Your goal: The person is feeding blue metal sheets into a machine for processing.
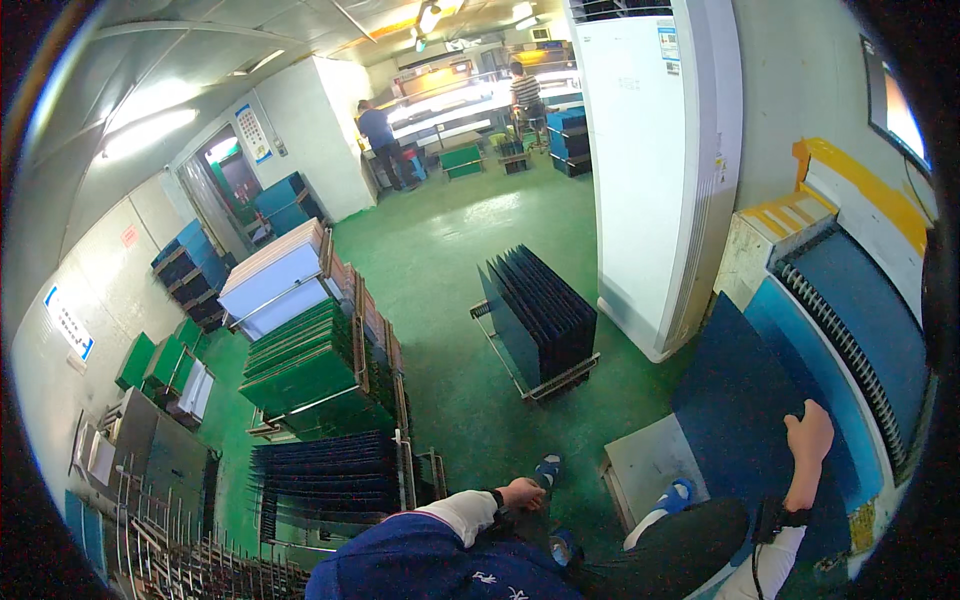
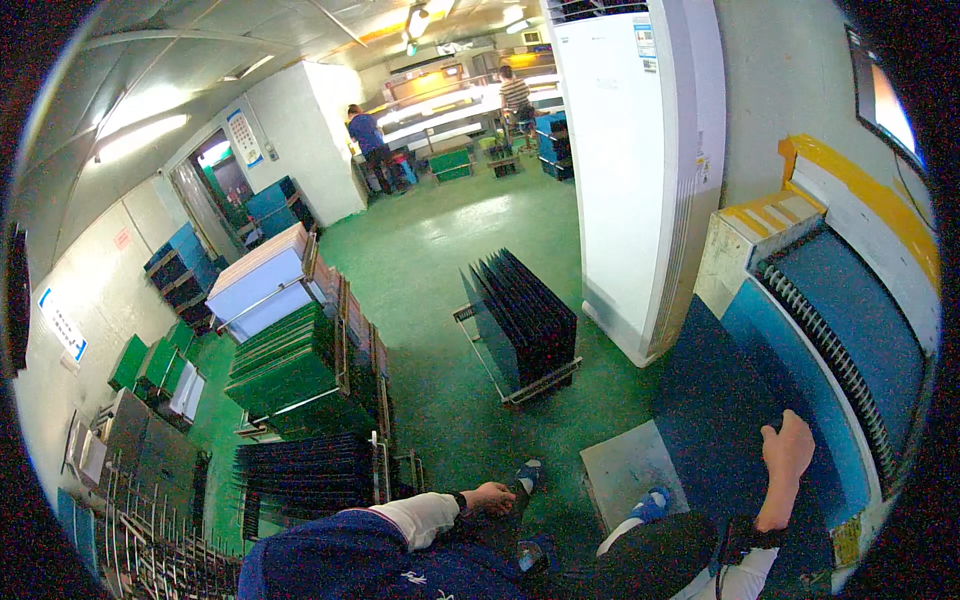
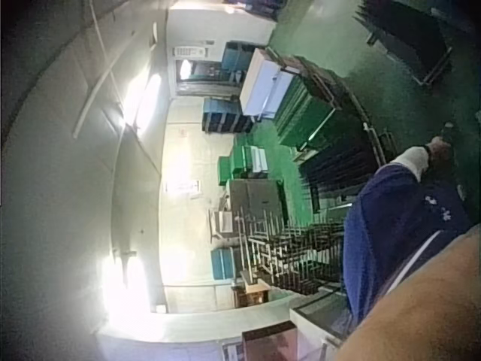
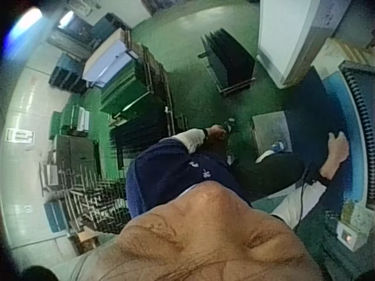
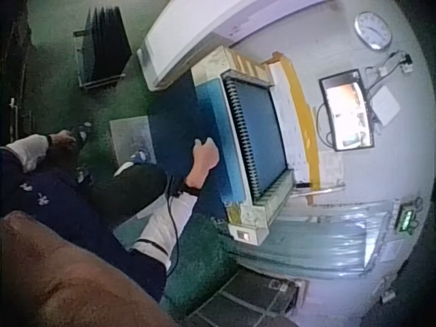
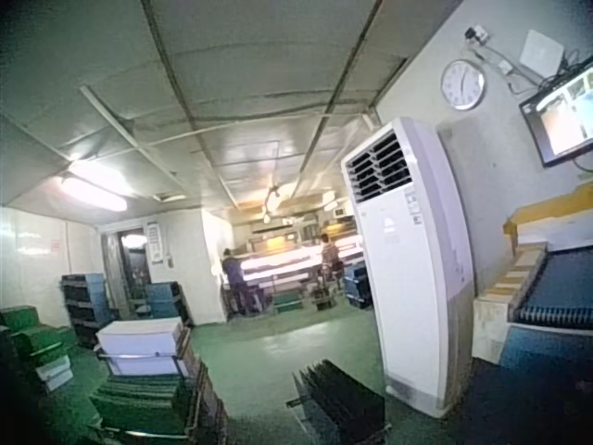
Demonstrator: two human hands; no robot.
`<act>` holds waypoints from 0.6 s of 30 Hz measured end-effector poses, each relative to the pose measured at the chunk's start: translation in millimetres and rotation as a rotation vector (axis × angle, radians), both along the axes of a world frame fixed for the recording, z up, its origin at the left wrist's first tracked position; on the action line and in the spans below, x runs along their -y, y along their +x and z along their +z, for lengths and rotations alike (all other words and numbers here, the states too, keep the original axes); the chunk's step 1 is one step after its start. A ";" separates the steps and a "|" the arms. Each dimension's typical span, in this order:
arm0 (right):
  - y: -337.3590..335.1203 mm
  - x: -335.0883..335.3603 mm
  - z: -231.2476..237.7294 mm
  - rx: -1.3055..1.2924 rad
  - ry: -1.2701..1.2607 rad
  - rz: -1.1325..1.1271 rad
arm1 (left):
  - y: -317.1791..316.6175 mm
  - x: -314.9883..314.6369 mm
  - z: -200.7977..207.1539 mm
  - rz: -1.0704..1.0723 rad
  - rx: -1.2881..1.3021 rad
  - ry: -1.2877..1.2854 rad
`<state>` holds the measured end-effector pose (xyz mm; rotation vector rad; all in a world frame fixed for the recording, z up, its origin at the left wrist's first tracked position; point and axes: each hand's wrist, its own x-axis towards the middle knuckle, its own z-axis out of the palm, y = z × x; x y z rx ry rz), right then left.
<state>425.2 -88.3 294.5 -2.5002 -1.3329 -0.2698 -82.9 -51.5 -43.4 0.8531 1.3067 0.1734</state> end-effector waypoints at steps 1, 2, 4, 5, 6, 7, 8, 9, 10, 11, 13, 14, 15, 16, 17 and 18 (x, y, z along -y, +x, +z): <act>0.3 0.6 0.1 0.003 0.006 0.001 | 1.0 -0.4 1.2 -0.009 -0.017 0.006; 0.4 1.5 0.4 0.006 0.012 0.001 | 1.2 -1.3 -3.1 -0.009 -0.002 0.003; -1.5 1.1 0.4 0.008 0.018 0.006 | -2.3 -1.2 -9.4 0.000 0.022 -0.002; -2.4 0.5 0.7 0.010 0.016 0.007 | -4.5 -1.4 -12.4 0.004 0.043 -0.010; -2.4 0.5 1.1 0.013 0.014 0.005 | -4.9 -1.5 -13.1 0.006 0.065 -0.020; -3.8 0.6 3.3 0.004 -0.004 -0.002 | -4.8 -1.6 -13.2 0.008 0.087 -0.029; -6.2 0.9 6.8 -0.005 -0.021 -0.008 | -4.8 -1.8 -14.6 -0.007 0.076 -0.016; -7.6 1.0 9.0 -0.013 -0.038 -0.013 | -5.5 -2.2 -16.2 -0.021 0.065 -0.003; -6.6 0.6 7.5 -0.007 -0.030 -0.012 | -6.2 -2.3 -17.8 -0.034 0.053 0.011; -4.8 -0.1 4.6 -0.001 -0.022 -0.009 | -7.3 -2.2 -19.4 -0.025 0.062 0.007; -4.3 1.2 4.6 0.002 -0.016 -0.015 | -6.2 -1.5 -17.1 -0.010 0.083 0.000; -6.6 1.8 7.0 -0.004 -0.017 -0.020 | -5.7 -1.2 -15.9 -0.023 0.065 0.014; -7.6 2.0 8.1 -0.010 -0.020 -0.025 | -4.8 -0.9 -13.0 -0.035 0.046 0.027; -6.9 2.0 7.2 -0.009 -0.014 -0.023 | -4.2 -0.7 -11.5 -0.048 0.027 0.041; -5.7 1.9 5.3 -0.008 -0.008 -0.021 | -4.1 -0.6 -11.6 -0.048 0.027 0.036; -4.5 1.6 3.5 -0.007 -0.001 -0.018 | -4.5 -0.7 -11.8 -0.047 0.027 0.033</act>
